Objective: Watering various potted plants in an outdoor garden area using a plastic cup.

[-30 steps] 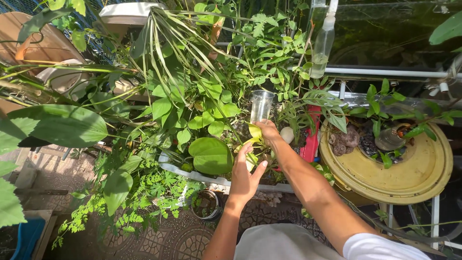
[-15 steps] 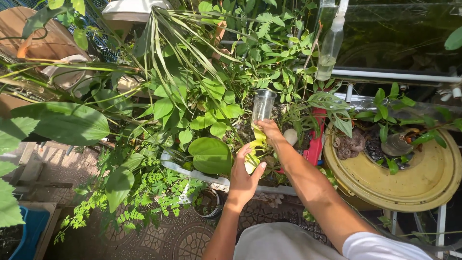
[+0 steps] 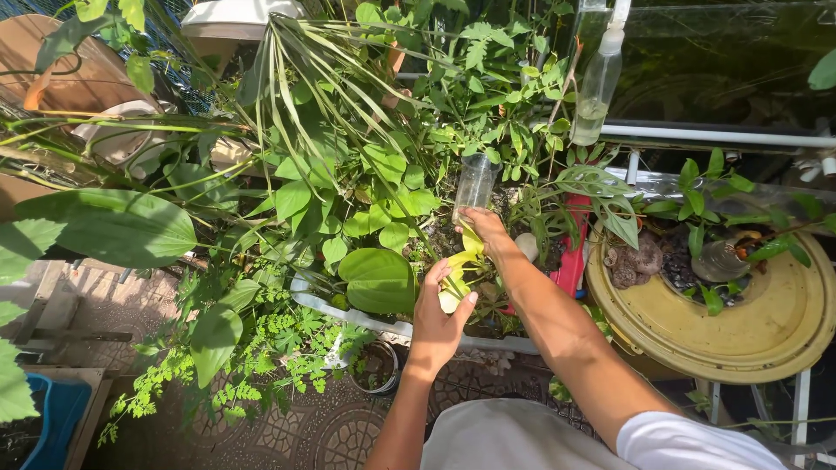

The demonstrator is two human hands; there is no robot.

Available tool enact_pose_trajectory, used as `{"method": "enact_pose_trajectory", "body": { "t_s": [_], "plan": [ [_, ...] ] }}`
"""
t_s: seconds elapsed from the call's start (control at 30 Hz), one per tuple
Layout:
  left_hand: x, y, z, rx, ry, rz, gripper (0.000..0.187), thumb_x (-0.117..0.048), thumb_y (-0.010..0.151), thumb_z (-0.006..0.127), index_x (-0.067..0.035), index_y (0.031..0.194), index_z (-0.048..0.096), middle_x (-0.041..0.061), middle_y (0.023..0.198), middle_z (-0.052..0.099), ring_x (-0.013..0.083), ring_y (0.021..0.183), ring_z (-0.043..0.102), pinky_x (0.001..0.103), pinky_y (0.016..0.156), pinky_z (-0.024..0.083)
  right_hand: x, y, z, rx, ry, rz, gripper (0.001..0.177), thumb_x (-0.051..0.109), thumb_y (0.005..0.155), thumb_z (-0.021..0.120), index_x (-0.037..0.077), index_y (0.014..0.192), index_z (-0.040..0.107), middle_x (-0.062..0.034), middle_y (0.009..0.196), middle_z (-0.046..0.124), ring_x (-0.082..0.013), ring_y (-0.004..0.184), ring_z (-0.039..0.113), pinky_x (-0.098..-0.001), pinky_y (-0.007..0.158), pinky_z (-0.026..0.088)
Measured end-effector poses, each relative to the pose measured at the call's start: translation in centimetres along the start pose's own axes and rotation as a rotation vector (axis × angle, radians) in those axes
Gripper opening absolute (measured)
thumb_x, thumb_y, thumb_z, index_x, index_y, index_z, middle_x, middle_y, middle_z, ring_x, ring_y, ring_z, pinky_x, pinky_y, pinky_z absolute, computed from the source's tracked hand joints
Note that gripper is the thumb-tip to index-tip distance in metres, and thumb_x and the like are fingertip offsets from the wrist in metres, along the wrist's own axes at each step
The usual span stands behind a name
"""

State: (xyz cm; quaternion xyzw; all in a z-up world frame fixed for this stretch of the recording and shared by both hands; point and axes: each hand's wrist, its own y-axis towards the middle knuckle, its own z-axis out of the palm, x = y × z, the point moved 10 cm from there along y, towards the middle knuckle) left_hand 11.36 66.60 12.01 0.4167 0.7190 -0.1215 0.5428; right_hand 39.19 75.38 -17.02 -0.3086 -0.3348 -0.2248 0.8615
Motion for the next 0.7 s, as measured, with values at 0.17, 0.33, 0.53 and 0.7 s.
{"method": "enact_pose_trajectory", "body": {
  "t_s": [0.17, 0.33, 0.53, 0.7],
  "plan": [
    [0.2, 0.1, -0.2, 0.001, -0.004, -0.020, 0.070, -0.018, 0.091, 0.076, 0.000, 0.148, 0.041, 0.022, 0.137, 0.060, 0.0317, 0.127, 0.060, 0.039, 0.107, 0.047, 0.6, -0.5, 1.0, 0.012, 0.024, -0.003, 0.022, 0.016, 0.094, 0.069, -0.001, 0.109, 0.069, -0.0139, 0.104, 0.073, -0.0236, 0.088, 0.072, -0.0352, 0.070, 0.064],
    [0.6, 0.1, 0.0, 0.021, 0.004, -0.046, 0.070, -0.018, 0.091, 0.076, 0.001, 0.148, 0.041, 0.022, 0.137, 0.060, 0.0312, 0.127, 0.060, 0.039, 0.107, 0.047, 1.6, -2.2, 2.2, -0.001, 0.046, 0.013, 0.023, 0.017, 0.094, 0.070, 0.001, 0.110, 0.069, -0.0135, 0.106, 0.072, -0.0245, 0.093, 0.072, -0.0363, 0.075, 0.065],
    [0.5, 0.0, 0.0, 0.008, -0.008, -0.008, 0.070, -0.018, 0.090, 0.076, 0.001, 0.148, 0.042, 0.021, 0.136, 0.061, 0.0307, 0.126, 0.061, 0.039, 0.106, 0.048, 2.1, -3.8, 3.1, -0.031, 0.084, 0.024, 0.027, 0.018, 0.093, 0.073, 0.000, 0.111, 0.064, -0.0145, 0.105, 0.070, -0.0249, 0.093, 0.072, -0.0375, 0.079, 0.064],
    [0.9, -0.1, 0.0, -0.004, 0.003, -0.014, 0.069, -0.018, 0.089, 0.077, -0.001, 0.148, 0.043, 0.020, 0.134, 0.063, 0.0299, 0.124, 0.062, 0.038, 0.104, 0.048, 2.5, -3.9, 3.2, -0.025, 0.101, -0.032, 0.034, 0.021, 0.093, 0.075, 0.000, 0.116, 0.062, -0.0154, 0.106, 0.069, -0.0257, 0.094, 0.071, -0.0378, 0.082, 0.065]
  ]
}}
